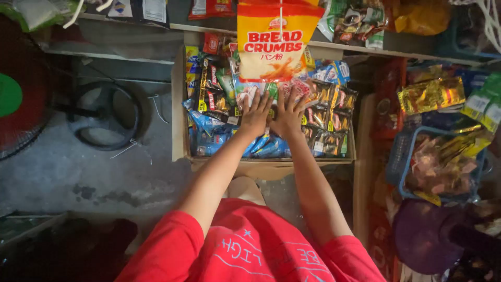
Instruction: Organizing and sorting various food packets, sachets, and breadcrumbs on store shelves.
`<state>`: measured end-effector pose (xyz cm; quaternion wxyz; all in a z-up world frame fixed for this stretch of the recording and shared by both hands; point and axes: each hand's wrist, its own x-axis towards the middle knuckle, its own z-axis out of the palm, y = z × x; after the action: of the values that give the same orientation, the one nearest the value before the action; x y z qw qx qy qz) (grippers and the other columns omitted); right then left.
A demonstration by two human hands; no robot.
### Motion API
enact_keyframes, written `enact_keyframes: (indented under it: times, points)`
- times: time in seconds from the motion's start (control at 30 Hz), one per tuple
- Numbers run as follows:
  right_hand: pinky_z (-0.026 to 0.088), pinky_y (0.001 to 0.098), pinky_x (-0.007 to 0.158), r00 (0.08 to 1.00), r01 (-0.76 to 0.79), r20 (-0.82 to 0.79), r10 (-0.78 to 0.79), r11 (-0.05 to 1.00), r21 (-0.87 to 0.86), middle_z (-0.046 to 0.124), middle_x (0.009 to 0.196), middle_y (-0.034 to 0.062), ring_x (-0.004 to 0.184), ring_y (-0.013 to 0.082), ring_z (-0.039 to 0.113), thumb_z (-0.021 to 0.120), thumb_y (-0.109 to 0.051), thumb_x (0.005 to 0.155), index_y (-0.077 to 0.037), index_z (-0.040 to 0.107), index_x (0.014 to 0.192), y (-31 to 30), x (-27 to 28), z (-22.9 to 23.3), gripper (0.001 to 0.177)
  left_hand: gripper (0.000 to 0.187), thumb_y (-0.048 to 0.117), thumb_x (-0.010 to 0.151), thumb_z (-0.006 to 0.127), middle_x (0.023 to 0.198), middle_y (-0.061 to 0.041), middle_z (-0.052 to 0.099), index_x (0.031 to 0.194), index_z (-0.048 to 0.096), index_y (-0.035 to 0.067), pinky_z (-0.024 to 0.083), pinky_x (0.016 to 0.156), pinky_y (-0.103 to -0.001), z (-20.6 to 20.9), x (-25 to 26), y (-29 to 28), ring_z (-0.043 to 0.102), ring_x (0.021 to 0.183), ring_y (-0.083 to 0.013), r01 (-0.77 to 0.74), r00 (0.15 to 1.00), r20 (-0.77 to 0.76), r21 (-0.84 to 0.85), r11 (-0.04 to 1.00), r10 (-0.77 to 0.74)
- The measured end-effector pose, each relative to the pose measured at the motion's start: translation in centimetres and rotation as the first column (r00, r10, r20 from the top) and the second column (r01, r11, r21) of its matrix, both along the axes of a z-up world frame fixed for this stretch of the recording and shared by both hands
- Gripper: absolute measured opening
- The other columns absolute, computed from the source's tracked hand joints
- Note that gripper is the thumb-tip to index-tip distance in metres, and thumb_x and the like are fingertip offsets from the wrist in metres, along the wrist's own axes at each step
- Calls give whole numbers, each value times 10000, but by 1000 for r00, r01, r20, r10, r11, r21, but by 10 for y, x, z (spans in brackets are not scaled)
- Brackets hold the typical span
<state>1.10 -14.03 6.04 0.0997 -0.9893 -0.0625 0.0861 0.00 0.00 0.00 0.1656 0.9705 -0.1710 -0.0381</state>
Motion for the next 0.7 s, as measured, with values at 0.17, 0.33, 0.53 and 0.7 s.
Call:
enact_keyframes:
  times: [0.17, 0.33, 0.53, 0.7]
  points:
    - [91, 786, 1157, 999, -44, 32, 42, 996, 74, -101, 1697, 243, 1451, 674, -158, 762, -558, 787, -237, 101, 1667, -26, 7, -45, 1147, 824, 279, 871, 662, 1707, -76, 199, 1614, 326, 160, 28, 1206, -671, 0, 4, -8, 76, 1571, -370, 2, 1000, 14, 43, 999, -2]
    - [32, 752, 1175, 998, -52, 37, 48, 991, 122, -109, 1691, 270, 1443, 673, -178, 753, -586, 769, -234, 108, 1665, -35, 11, -62, 1159, 778, 279, 890, 684, 1697, -65, 235, 1587, 357, 168, 26, 1224, -682, -10, 1, -9, 91, 1580, -383, -22, 994, 104, -36, 999, 25]
    - [-87, 772, 1196, 876, -353, 231, 422, 890, -289, -10, 1791, 176, 1588, 566, -139, 635, -773, 909, -203, 247, 1573, -58, 19, -86, 957, 907, 210, 766, 755, 1682, -65, 234, 1583, 365, 169, 66, 1198, -663, 51, 3, 13, 87, 1557, -380, 51, 996, -68, 33, 998, -49]
    - [-43, 670, 1098, 984, -139, -100, 151, 984, 116, 64, 1610, 282, 1445, 538, -106, 654, -611, 827, -110, 325, 1601, -41, 30, -9, 979, 738, 228, 830, 790, 1556, -133, 451, 1483, 483, 74, 292, 1208, -533, 7, 6, 48, 345, 1489, -316, 133, 988, -10, -464, 876, -156]
